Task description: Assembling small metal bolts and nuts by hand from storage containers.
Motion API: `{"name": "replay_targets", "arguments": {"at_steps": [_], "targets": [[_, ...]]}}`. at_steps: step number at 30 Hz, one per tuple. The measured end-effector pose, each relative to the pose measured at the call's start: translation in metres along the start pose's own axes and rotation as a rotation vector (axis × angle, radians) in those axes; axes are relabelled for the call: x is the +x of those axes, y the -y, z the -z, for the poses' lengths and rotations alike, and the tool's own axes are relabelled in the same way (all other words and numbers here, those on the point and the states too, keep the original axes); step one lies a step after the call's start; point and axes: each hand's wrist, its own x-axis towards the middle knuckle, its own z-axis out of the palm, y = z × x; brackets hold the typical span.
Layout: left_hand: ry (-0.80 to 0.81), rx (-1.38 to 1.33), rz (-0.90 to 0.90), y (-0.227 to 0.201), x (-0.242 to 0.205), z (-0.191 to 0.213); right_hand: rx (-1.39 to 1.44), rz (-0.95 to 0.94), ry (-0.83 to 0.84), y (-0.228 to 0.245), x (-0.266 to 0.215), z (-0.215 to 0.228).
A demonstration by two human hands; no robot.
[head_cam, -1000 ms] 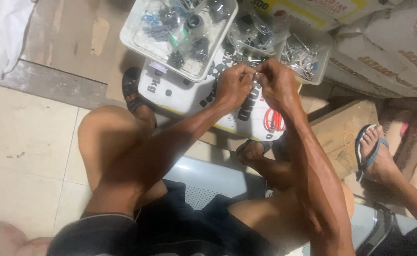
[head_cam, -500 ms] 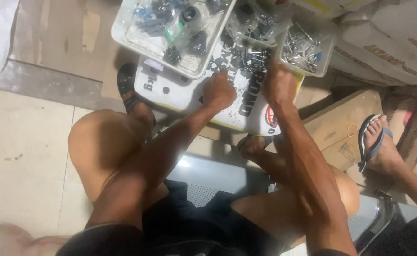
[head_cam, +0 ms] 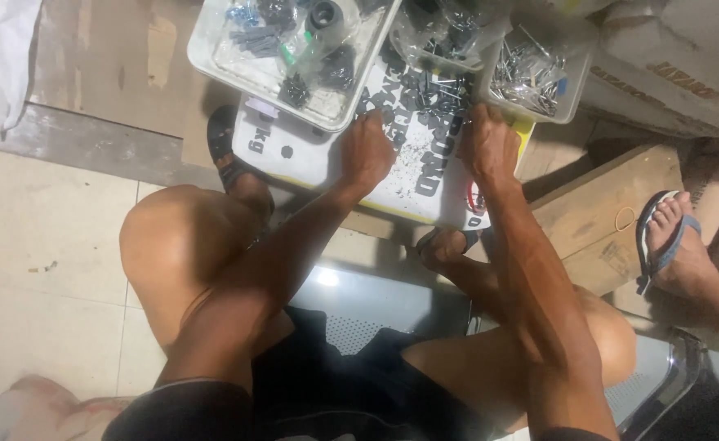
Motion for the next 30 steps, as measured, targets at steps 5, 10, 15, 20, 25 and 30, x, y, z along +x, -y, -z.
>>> {"name": "replay_targets", "arguments": {"at_steps": [5,10,15,20,25,30], "targets": [[-0.085,0.012,-0.108,0.015,0.008,-0.026,-0.017,0.019,-0.024,0.005,-0.008,0.000],[-0.144,0.063,-0.210,0.025,0.026,-0.035,0.069,0.119,-0.004,0.022,-0.018,0.019],[-0.155,0.172,-0.283,0.015,0.020,-0.022,0.258,0.186,-0.048,0.003,-0.023,0.001],[-0.207,-0.146,-0.258,0.008,0.035,-0.059,0.558,0.052,-0.012,0.034,-0.035,0.057],[-0.048,-0.937,-0.031,-0.074,-0.020,0.035,0.989,0.119,-0.004,0.073,-0.060,0.158],[0.061,-1.072,-0.083,-0.099,-0.049,0.098,1.105,0.230,0.006,0.107,-0.092,0.218]]}}
